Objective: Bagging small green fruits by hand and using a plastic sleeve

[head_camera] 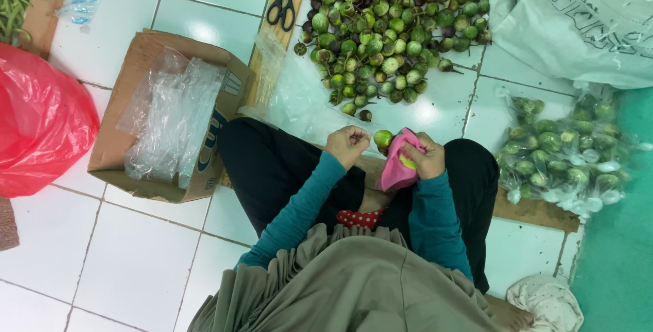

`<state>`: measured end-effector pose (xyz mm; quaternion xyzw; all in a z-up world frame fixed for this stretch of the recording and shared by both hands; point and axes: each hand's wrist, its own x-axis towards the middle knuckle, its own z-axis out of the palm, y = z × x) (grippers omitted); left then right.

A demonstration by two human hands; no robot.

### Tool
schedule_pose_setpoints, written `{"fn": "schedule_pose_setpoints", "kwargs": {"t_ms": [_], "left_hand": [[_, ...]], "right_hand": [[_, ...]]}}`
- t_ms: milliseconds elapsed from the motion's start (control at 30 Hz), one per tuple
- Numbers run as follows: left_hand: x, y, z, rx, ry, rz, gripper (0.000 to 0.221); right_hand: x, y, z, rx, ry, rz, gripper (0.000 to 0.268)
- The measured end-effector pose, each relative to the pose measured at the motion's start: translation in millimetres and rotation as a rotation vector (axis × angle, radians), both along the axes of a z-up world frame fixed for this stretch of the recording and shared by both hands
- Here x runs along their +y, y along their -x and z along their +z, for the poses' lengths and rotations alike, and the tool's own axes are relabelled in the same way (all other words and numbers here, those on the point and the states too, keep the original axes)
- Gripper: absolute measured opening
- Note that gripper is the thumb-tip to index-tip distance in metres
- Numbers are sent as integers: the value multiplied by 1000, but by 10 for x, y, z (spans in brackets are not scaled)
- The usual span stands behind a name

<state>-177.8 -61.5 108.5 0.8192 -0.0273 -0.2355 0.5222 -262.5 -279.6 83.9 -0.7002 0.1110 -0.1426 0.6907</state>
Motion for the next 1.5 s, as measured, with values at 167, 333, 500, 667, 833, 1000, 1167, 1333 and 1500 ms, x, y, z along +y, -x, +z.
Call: {"fn": "schedule_pose_setpoints", "kwargs": {"t_ms": [167,333,500,667,833,1000,1167,1333,1500], "left_hand": [[-99,115,-53,-15,-13,-50,23],[-76,125,-162,-4,-40,-89,24],[-100,227,-212,69,-4,-188,22],[59,191,-197,283,422,-91,16],[270,53,-333,500,760,22,18],[386,-4,-216,608,945,112,21],[637,-110,305,524,985,128,15],[793,-204,542,59,574,28,17],[641,-153,635,115,633,123,17]], "right_hand": [[185,3,234,-4,280,-33,23],[363,29,307,14,644,-40,20],[435,59,203,-13,1030,-75,19],[428,55,371,-91,694,-47,11],[235,83,253,-223,177,-38,11],[137,95,412,-212,-288,-269,30],[-68,80,-16,-10,-368,-408,25],[-84,38,-23,34,-289,-399,22],[-141,35,-165,64,-201,-390,27]]}}
